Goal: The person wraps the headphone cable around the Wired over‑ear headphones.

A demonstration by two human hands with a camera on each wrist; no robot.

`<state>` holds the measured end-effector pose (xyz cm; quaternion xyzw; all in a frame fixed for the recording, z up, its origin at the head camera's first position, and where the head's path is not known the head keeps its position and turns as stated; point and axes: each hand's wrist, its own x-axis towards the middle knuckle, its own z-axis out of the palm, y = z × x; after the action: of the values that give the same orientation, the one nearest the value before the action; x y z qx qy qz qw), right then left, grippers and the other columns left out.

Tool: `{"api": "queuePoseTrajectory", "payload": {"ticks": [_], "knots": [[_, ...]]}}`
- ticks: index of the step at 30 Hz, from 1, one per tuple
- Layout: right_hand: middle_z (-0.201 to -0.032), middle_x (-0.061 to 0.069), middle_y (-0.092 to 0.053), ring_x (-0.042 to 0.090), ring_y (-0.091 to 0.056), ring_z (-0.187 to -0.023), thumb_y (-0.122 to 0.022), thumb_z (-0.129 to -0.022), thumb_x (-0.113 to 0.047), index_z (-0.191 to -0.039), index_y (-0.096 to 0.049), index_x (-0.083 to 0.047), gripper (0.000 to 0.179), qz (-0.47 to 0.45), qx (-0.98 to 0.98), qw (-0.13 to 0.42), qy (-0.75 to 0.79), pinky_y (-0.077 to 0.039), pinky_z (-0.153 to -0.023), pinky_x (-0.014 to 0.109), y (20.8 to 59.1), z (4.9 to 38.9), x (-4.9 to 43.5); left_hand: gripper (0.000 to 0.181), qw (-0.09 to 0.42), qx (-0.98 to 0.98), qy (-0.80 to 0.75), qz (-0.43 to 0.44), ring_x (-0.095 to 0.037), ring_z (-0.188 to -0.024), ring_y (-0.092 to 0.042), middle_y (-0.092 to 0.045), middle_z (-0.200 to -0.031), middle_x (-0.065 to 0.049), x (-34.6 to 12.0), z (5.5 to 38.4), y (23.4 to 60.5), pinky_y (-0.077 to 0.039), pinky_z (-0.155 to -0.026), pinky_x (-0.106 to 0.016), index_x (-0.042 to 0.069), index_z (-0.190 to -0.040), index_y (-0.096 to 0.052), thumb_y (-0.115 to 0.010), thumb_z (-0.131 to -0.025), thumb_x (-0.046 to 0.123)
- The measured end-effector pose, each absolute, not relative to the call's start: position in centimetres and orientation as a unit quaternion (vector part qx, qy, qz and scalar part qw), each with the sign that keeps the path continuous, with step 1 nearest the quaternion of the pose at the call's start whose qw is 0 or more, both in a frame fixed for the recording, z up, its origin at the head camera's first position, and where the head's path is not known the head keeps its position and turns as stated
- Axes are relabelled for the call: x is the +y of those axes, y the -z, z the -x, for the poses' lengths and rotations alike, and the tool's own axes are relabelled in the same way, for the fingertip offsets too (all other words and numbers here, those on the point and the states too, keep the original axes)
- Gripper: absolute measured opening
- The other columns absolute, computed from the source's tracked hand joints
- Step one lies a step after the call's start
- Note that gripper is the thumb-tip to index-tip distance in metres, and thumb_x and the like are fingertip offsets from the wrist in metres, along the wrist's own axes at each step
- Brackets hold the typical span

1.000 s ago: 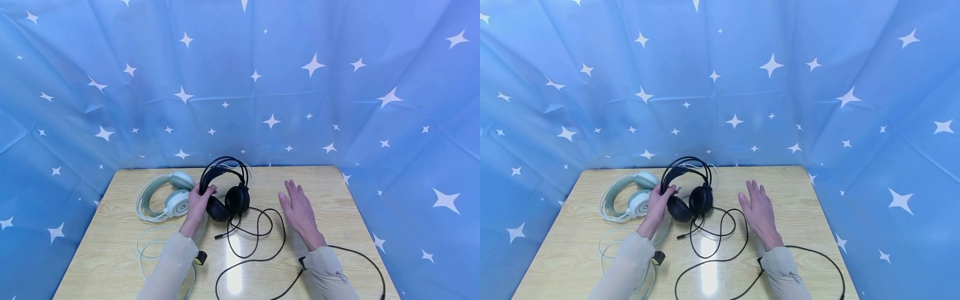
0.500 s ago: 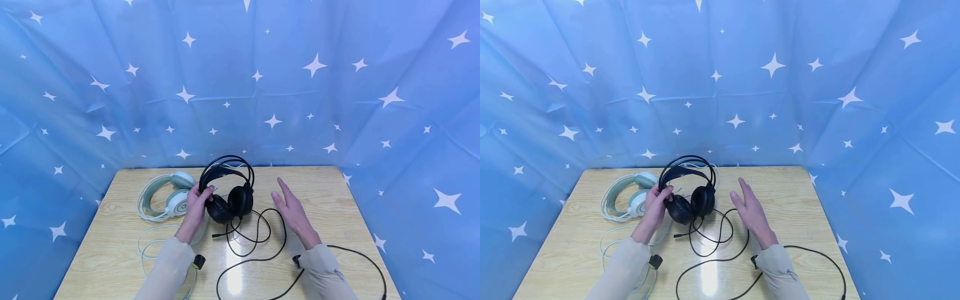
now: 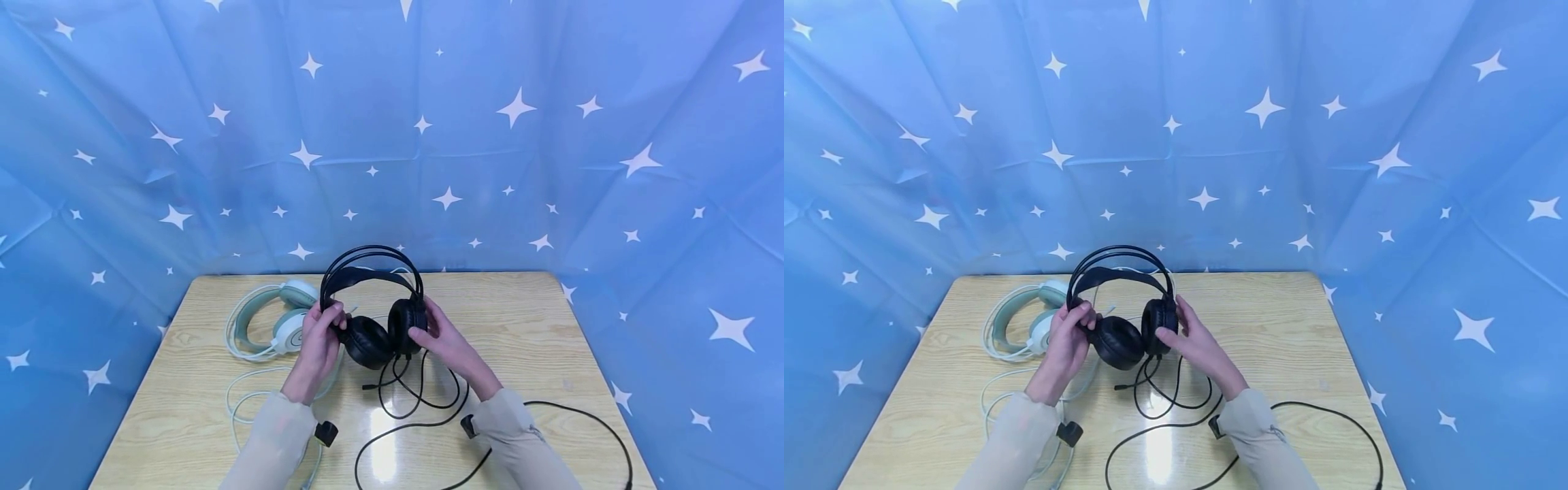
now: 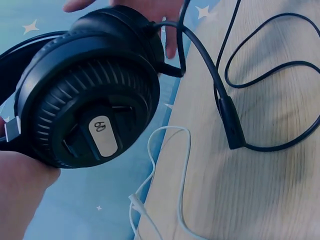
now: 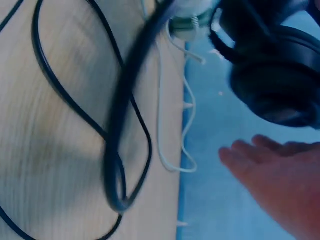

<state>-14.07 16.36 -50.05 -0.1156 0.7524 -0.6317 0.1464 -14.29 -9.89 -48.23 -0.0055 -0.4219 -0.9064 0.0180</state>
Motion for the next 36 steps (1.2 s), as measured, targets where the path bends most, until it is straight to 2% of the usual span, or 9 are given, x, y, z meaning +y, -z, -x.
{"api": "queuePoseTrajectory", "payload": {"ticks": [2, 5, 10, 14, 19, 24, 30, 33, 36], "knots": [[-0.16, 0.025, -0.035, 0.037, -0.039, -0.146, -0.065, -0.101, -0.037, -0.166, -0.007, -0.012, 0.091, 0.118, 0.734, 0.162, 0.649, -0.04, -0.112, 0.042, 50.2, 14.1, 16.0, 0.023, 0.019, -0.411, 0.911, 0.009, -0.015, -0.066, -0.048, -0.05, -0.066, 0.001, -9.9, 14.2, 48.2, -0.043, -0.083, -0.031, 0.012, -0.079, -0.053, -0.051, -0.097, -0.002], [-0.154, 0.023, -0.044, 0.034, -0.048, -0.138, -0.07, -0.097, -0.037, -0.166, -0.012, -0.015, 0.092, 0.107, 0.726, 0.164, 0.659, -0.045, -0.104, 0.035, 50.3, 14.0, 15.5, 0.024, 0.02, -0.395, 0.918, 0.011, -0.015, -0.066, -0.048, -0.051, -0.066, 0.001, -9.9, 14.0, 48.5, -0.043, -0.087, -0.033, 0.012, -0.079, -0.052, -0.051, -0.098, -0.002], [-0.147, 0.019, -0.049, 0.031, -0.058, -0.125, -0.076, -0.092, -0.034, -0.161, -0.027, -0.018, 0.086, 0.082, 0.732, 0.151, 0.659, -0.049, -0.097, 0.035, 50.1, 13.7, 15.0, 0.021, 0.019, -0.426, 0.905, -0.001, -0.014, -0.067, -0.052, -0.052, -0.069, 0.001, -9.9, 14.0, 48.8, -0.046, -0.084, -0.03, 0.011, -0.081, -0.054, -0.053, -0.098, -0.002], [-0.145, 0.02, -0.049, 0.033, -0.061, -0.118, -0.074, -0.093, -0.03, -0.159, -0.03, -0.018, 0.08, 0.08, 0.743, 0.131, 0.651, -0.053, -0.091, 0.037, 50.0, 13.4, 15.0, 0.012, 0.022, -0.506, 0.862, -0.016, -0.015, -0.073, -0.059, -0.058, -0.084, -0.001, -10.1, 14.0, 48.9, -0.051, -0.078, -0.025, 0.008, -0.098, -0.055, -0.06, -0.095, -0.002], [-0.144, 0.02, -0.05, 0.033, -0.057, -0.12, -0.074, -0.092, -0.029, -0.159, -0.034, -0.016, 0.079, 0.071, 0.784, 0.094, 0.609, -0.049, -0.095, 0.04, 49.6, 13.2, 15.4, 0.037, 0.034, -0.645, 0.763, 0.014, -0.013, -0.096, -0.065, -0.066, -0.107, -0.007, -10.9, 14.2, 48.3, -0.052, -0.088, -0.023, 0.0, -0.126, -0.052, -0.069, -0.093, 0.002], [-0.144, 0.02, -0.051, 0.033, -0.055, -0.12, -0.074, -0.091, -0.03, -0.159, -0.035, -0.015, 0.08, 0.062, 0.81, 0.082, 0.577, -0.047, -0.097, 0.044, 49.4, 13.1, 16.1, 0.06, 0.018, -0.734, 0.676, 0.066, -0.023, -0.108, -0.065, -0.068, -0.119, -0.015, -11.6, 14.5, 47.0, -0.049, -0.095, -0.029, 0.007, -0.144, -0.047, -0.076, -0.091, 0.01], [-0.146, 0.019, -0.049, 0.032, -0.055, -0.118, -0.075, -0.089, -0.029, -0.159, -0.034, -0.012, 0.082, 0.083, 0.822, 0.075, 0.558, -0.047, -0.096, 0.043, 49.3, 13.1, 16.6, 0.078, -0.003, -0.818, 0.567, 0.1, -0.028, -0.115, -0.063, -0.061, -0.137, -0.011, -11.6, 15.3, 45.2, -0.05, -0.097, -0.046, 0.016, -0.151, -0.046, -0.084, -0.084, 0.028], [-0.147, 0.018, -0.048, 0.032, -0.056, -0.117, -0.074, -0.088, -0.029, -0.158, -0.035, -0.012, 0.082, 0.09, 0.828, 0.071, 0.548, -0.048, -0.095, 0.043, 49.3, 13.1, 16.6, 0.08, -0.01, -0.842, 0.529, 0.108, -0.029, -0.115, -0.064, -0.059, -0.14, -0.011, -11.6, 15.7, 44.7, -0.052, -0.094, -0.048, 0.016, -0.152, -0.047, -0.084, -0.083, 0.034], [-0.149, 0.018, -0.045, 0.032, -0.055, -0.119, -0.075, -0.088, -0.028, -0.158, -0.035, -0.011, 0.082, 0.095, 0.83, 0.069, 0.545, -0.047, -0.097, 0.044, 49.2, 13.1, 16.8, 0.08, -0.024, -0.846, 0.521, 0.112, -0.03, -0.117, -0.064, -0.061, -0.138, -0.011, -11.5, 16.0, 44.4, -0.053, -0.095, -0.048, 0.016, -0.152, -0.047, -0.084, -0.084, 0.034]]}}
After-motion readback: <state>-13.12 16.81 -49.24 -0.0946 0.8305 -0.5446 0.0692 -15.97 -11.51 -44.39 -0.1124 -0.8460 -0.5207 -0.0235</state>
